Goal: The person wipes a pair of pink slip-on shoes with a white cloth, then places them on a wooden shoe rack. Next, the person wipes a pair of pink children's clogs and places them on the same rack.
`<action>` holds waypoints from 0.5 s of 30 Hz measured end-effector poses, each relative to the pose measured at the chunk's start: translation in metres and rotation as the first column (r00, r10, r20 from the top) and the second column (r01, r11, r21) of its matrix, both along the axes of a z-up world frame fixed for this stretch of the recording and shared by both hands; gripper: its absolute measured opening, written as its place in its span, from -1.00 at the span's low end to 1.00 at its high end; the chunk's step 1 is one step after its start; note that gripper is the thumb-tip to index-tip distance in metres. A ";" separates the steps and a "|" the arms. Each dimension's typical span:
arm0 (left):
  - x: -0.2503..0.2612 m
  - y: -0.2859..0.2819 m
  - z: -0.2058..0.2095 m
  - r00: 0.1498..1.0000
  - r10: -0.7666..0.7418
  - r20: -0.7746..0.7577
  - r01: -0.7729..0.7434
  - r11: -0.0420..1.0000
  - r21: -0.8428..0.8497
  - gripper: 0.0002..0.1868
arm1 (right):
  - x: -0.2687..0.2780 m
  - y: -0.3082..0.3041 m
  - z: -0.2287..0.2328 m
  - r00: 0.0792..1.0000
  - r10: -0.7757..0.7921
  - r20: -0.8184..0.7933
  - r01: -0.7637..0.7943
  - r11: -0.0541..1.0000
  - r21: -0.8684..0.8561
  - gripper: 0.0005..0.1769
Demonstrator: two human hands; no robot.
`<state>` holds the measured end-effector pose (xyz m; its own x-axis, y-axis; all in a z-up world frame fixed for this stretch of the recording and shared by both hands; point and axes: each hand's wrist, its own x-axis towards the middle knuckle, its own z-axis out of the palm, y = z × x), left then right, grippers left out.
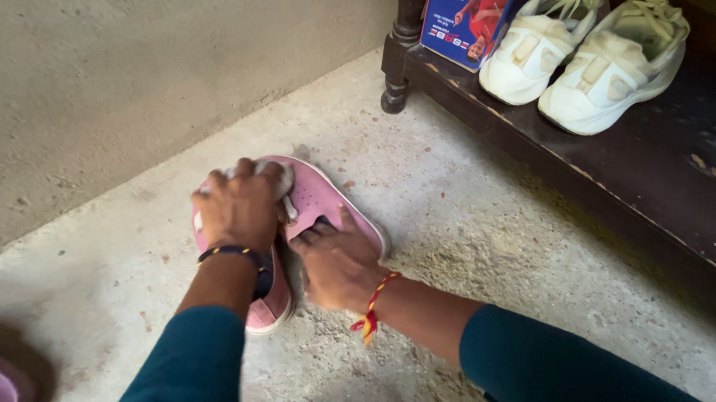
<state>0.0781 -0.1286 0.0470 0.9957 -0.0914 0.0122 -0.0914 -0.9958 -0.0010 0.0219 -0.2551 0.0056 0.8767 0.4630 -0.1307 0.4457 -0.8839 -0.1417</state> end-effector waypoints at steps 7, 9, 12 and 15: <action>-0.025 0.032 0.006 0.983 0.180 0.030 -0.145 0.872 -0.468 -0.36 | 0.010 0.016 0.054 0.961 -0.213 -0.175 0.198 0.975 -0.100 -0.64; -0.028 0.034 0.008 0.978 0.205 0.025 -0.161 0.833 -0.529 -0.36 | 0.013 0.028 0.059 0.986 -0.164 -0.040 0.162 0.986 -0.034 -0.58; -0.028 0.042 0.017 0.979 0.205 0.005 -0.168 0.816 -0.553 -0.39 | 0.020 0.042 0.061 0.952 -0.068 0.299 0.037 0.993 0.108 -0.26; -0.025 0.050 0.033 0.979 0.204 -0.016 -0.178 0.814 -0.553 -0.41 | 0.026 0.051 0.068 0.917 -0.018 0.398 -0.025 0.994 0.103 -0.02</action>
